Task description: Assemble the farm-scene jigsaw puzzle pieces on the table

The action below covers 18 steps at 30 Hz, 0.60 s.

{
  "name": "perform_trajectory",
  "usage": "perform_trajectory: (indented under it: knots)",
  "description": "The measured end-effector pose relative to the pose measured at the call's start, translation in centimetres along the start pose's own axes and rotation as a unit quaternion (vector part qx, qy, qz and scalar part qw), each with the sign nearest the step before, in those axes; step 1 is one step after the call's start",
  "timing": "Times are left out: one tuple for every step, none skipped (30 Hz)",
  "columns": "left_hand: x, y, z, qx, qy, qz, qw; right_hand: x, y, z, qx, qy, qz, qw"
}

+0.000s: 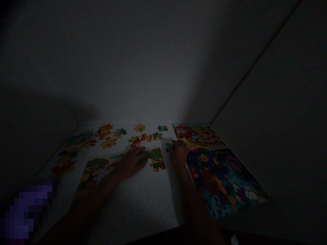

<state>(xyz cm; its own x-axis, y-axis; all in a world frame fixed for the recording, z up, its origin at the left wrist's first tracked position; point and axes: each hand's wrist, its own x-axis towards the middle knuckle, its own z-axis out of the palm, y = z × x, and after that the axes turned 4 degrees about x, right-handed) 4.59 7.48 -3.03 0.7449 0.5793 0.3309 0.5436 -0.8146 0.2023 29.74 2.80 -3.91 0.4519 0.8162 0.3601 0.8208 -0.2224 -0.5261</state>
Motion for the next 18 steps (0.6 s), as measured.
perform_trajectory:
  knots:
    - [0.0, 0.0, -0.1, 0.000, 0.000, -0.002, 1.000, 0.5, -0.4, 0.2, 0.000, -0.015, -0.010, 1.000]
    - [0.1, 0.1, -0.1, -0.001, 0.000, -0.004, 1.000, 1.1, -0.8, 0.4, 0.004, -0.036, -0.026, 0.999]
    - [0.1, 0.1, -0.2, -0.002, 0.000, -0.005, 1.000, 1.8, -1.2, 0.8, 0.010, -0.062, -0.045, 0.997]
    - [0.1, 0.1, -0.3, -0.004, -0.002, -0.006, 1.000, 2.4, -1.6, 1.2, 0.012, -0.087, -0.061, 0.994]
    - [0.1, 0.1, -0.3, -0.005, -0.004, -0.007, 1.000, 3.1, -1.9, 1.6, 0.010, -0.109, -0.070, 0.992]
    - [0.1, 0.1, -0.4, -0.005, -0.006, -0.007, 1.000, 3.8, -2.2, 2.1, 0.001, -0.126, -0.072, 0.989]
    - [0.1, 0.1, -0.5, -0.006, -0.009, -0.007, 1.000, 4.3, -2.5, 2.4, -0.012, -0.139, -0.067, 0.988]
    - [0.1, 0.1, -0.5, -0.005, -0.011, -0.008, 1.000, 4.8, -2.6, 2.8, -0.027, -0.150, -0.061, 0.986]
    - [0.1, 0.1, -0.6, -0.004, -0.014, -0.009, 1.000, 5.2, -2.7, 3.0, -0.041, -0.158, -0.056, 0.985]
    - [0.1, 0.1, -0.6, -0.004, -0.017, -0.010, 1.000, 5.5, -2.7, 3.2, -0.053, -0.164, -0.053, 0.984]
    - [0.1, 0.1, -0.6, -0.003, -0.020, -0.012, 1.000, 5.7, -2.6, 3.3, -0.060, -0.170, -0.052, 0.982]
    - [0.1, 0.1, -0.5, -0.003, -0.024, -0.013, 1.000, 5.9, -2.5, 3.3, -0.062, -0.175, -0.050, 0.981]
    - [0.2, 0.1, -0.5, -0.004, -0.027, -0.014, 1.000, 6.0, -2.3, 3.3, -0.057, -0.179, -0.048, 0.981]
    - [0.2, 0.1, -0.4, -0.005, -0.028, -0.015, 0.999, 6.0, -2.1, 3.3, -0.047, -0.183, -0.044, 0.981]
    - [0.2, 0.1, -0.4, -0.006, -0.028, -0.016, 0.999, 6.1, -2.0, 3.3, -0.034, -0.184, -0.039, 0.982]
    - [0.2, 0.1, -0.3, -0.007, -0.026, -0.016, 1.000, 6.1, -1.8, 3.3, -0.020, -0.183, -0.036, 0.982]
    - [0.2, 0.1, -0.3, -0.008, -0.023, -0.018, 1.000, 6.2, -1.6, 3.4, -0.005, -0.180, -0.037, 0.983]
    - [0.3, 0.1, -0.3, -0.008, -0.020, -0.018, 1.000, 6.3, -1.4, 3.5, 0.007, -0.175, -0.041, 0.984]
